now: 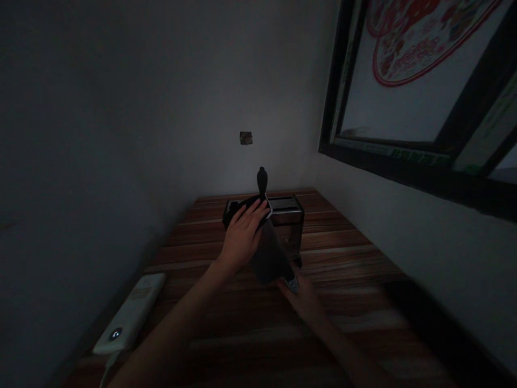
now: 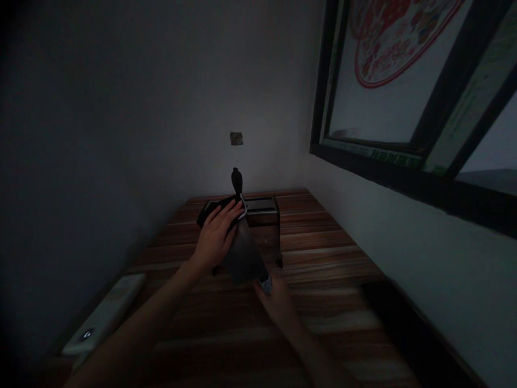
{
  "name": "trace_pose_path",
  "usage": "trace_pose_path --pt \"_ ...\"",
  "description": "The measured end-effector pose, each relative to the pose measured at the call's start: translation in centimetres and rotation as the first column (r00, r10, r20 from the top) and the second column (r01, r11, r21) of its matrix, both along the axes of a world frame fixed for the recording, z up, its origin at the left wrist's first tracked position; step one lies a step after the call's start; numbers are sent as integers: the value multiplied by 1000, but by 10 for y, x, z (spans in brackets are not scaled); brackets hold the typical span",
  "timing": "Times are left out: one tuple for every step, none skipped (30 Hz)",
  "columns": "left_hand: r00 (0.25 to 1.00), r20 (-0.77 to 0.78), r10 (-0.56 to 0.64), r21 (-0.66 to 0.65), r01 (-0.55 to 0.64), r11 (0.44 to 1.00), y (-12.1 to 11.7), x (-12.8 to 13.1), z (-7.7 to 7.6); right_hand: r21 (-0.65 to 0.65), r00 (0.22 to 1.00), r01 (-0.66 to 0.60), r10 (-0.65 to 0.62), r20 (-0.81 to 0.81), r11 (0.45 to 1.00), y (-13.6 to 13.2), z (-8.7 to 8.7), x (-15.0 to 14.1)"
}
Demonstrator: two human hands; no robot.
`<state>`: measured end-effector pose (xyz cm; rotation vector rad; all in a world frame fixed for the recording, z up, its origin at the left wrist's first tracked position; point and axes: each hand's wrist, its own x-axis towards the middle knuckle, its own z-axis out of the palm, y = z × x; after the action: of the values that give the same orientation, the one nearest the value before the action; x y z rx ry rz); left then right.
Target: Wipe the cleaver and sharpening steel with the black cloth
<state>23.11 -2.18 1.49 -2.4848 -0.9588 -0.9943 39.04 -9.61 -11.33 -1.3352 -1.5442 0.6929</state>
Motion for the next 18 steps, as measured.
trace_pose_path --pt "1000 0 2 -1 -2 1000 -1 0 -1 -1 1000 -1 1 -5 1000 0 -1 0" --pt "1000 0 3 -2 -3 1000 -2 1 -2 -2 1000 -2 2 -9 1000 0 -1 0" --pt "1000 0 4 -3 -4 1000 -3 1 -4 -3 1000 -6 6 -14 1000 1 -2 0" --pt "1000 -4 5 -6 -5 1000 -5 1 -5 -1 1000 -10 10 -19 1000 1 -3 0" --pt "1000 -10 4 -9 -4 1000 -6 2 -7 -2 1000 -12 12 -23 1000 1 -4 0" --pt "1000 -15 0 -11 -1 1000 -7 2 -10 -8 1000 -11 11 -27 1000 1 -4 0" --pt "1000 -22 -5 -12 5 1000 -9 2 -12 -18 1000 -9 8 -28 1000 1 -5 0" --pt "999 -31 -13 -15 12 1000 -10 2 -15 -25 1000 -3 2 -26 1000 1 -5 0" --pt "999 -40 -19 -20 19 1000 -12 2 -18 -26 1000 6 -6 -23 1000 1 -5 0" --pt "999 -47 -25 -26 24 999 -14 2 -21 -19 1000 13 -13 -20 1000 1 -5 -1" --pt "998 -52 -30 -34 28 999 -15 2 -24 -6 1000 16 -16 -22 1000 1 -5 -1" --pt "998 -53 -34 -40 32 999 -17 2 -26 8 1000 16 -16 -27 1000 1 -5 -1" --pt "998 -52 -38 -43 36 998 -19 2 -29 19 999 14 -13 -34 1000 1 -5 -1" --pt "998 -49 -44 -44 42 998 -20 2 -31 24 999 15 -14 -41 1000 1 -4 -1" --pt "998 -47 -50 -45 48 998 -22 3 -34 22 999 14 -13 -45 1000 0 -4 -1" --pt "997 -47 -57 -46 55 997 -24 3 -36 17 999 12 -11 -45 1000 0 -3 -2" --pt "997 -52 -63 -51 61 997 -26 4 -39 9 999 7 -7 -43 1000 0 -2 -2" --pt "996 -63 -69 -58 66 996 -28 4 -42 3 999 1 -1 -41 1000 0 -2 -2"
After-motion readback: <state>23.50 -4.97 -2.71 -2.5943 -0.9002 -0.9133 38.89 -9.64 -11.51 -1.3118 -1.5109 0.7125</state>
